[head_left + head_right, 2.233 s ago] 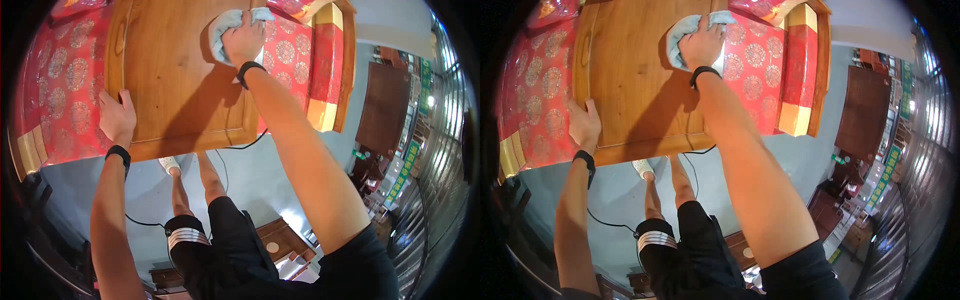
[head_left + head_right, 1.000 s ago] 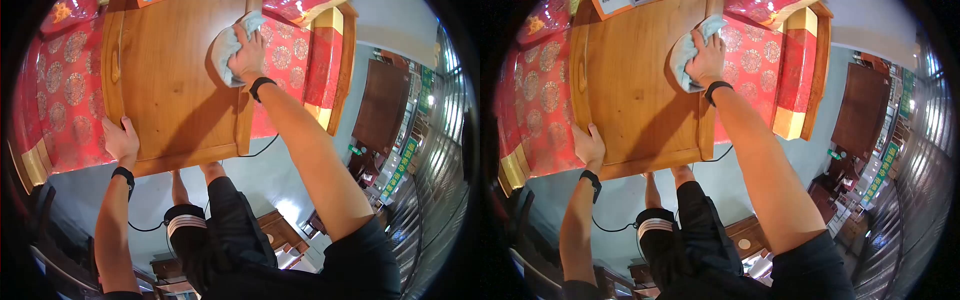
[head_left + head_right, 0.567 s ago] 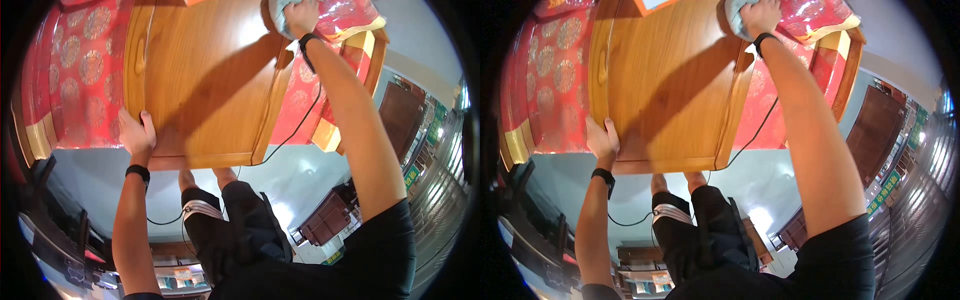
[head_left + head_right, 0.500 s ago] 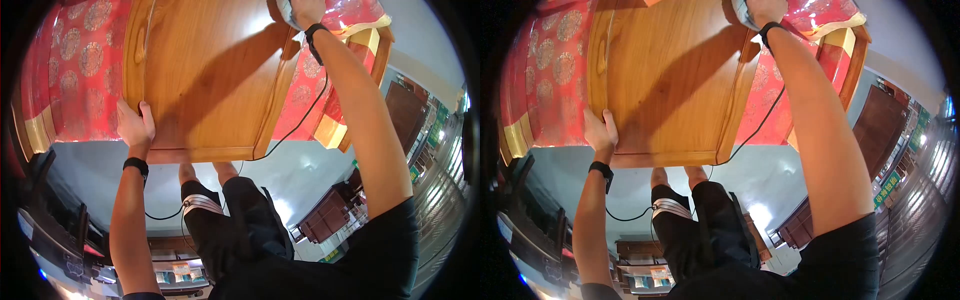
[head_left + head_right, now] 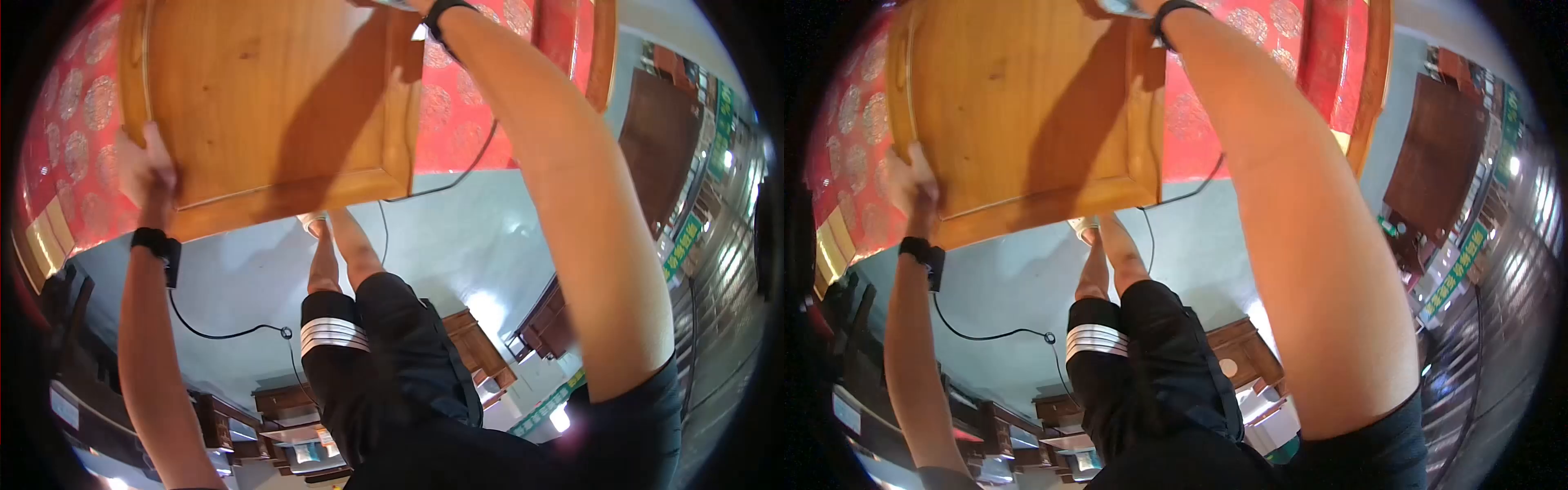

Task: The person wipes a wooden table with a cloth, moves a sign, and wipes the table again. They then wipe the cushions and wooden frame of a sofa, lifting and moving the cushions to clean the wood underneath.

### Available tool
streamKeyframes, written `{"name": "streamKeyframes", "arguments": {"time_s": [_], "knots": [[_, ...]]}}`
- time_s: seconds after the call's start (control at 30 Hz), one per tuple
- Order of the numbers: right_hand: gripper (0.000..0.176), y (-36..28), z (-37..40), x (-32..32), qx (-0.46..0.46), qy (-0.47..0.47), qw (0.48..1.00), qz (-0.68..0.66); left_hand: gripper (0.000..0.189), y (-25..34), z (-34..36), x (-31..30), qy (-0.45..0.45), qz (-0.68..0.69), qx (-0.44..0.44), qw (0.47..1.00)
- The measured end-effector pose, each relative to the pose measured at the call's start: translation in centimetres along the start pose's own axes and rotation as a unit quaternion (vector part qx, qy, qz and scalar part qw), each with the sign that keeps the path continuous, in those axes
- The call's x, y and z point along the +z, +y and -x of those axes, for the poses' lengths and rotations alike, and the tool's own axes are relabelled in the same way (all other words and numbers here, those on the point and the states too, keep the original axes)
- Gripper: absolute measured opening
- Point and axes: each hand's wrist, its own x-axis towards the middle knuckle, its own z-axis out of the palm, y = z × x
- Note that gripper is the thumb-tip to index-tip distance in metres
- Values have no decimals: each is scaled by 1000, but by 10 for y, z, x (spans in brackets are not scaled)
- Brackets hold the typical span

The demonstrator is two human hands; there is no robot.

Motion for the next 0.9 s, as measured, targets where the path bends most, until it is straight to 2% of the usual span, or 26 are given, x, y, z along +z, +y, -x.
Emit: {"name": "streamKeyframes", "arguments": {"time_s": [0.03,0.13,0.17,0.23,0.27,0.3,0.33,0.37,0.4,0.43,0.47,0.53,0.57,0.63,0.67,0.77,0.8,0.83,0.87,0.9], "knots": [[54,-17,28,-22,92,-8,990,-102,58,-7,-5,3,9,-23,-2,1000],[60,-13,88,30,19,137,987,-86,63,-28,-15,14,32,-42,10,999],[65,-16,113,27,46,116,981,-145,67,-34,-18,17,48,-45,20,998],[76,-13,152,39,-11,130,984,-117,69,-45,-27,20,62,-69,45,995],[76,-15,171,37,-10,131,985,-112,71,-48,-30,21,77,-98,66,990],[73,-17,191,33,11,113,979,-169,71,-51,-31,19,75,-93,66,991],[70,-17,206,29,31,97,969,-225,72,-49,-34,15,88,-61,121,987],[72,-20,212,32,18,95,976,-197,73,-48,-37,18,104,-26,177,978],[71,-20,216,34,10,127,975,-185,60,-49,-35,24,143,-1,201,969],[69,-20,221,36,3,155,972,-175,60,-45,-30,24,145,6,202,969],[69,-19,223,34,2,157,972,-173,60,-39,-27,18,133,-37,146,980],[66,-20,220,31,25,89,968,-233,61,-28,-22,7,117,-123,56,984],[66,-19,221,32,28,90,968,-234,61,-45,-31,10,118,-124,59,983],[63,-18,220,35,13,128,957,-260,59,-88,-65,13,217,-196,238,926],[59,-19,220,35,27,145,943,-297,59,-77,-62,8,227,-195,246,922],[64,-16,218,34,35,129,932,-336,39,-51,-18,11,230,-105,332,909],[67,-11,219,30,35,118,914,-387,39,-27,-1,19,232,-110,335,907],[67,-8,221,31,36,118,912,-392,37,4,23,29,196,-25,331,923],[64,-6,221,34,36,149,887,-437,37,39,44,40,159,59,324,931],[62,-3,220,39,33,177,857,-482,37,77,58,58,125,186,269,937]]}}
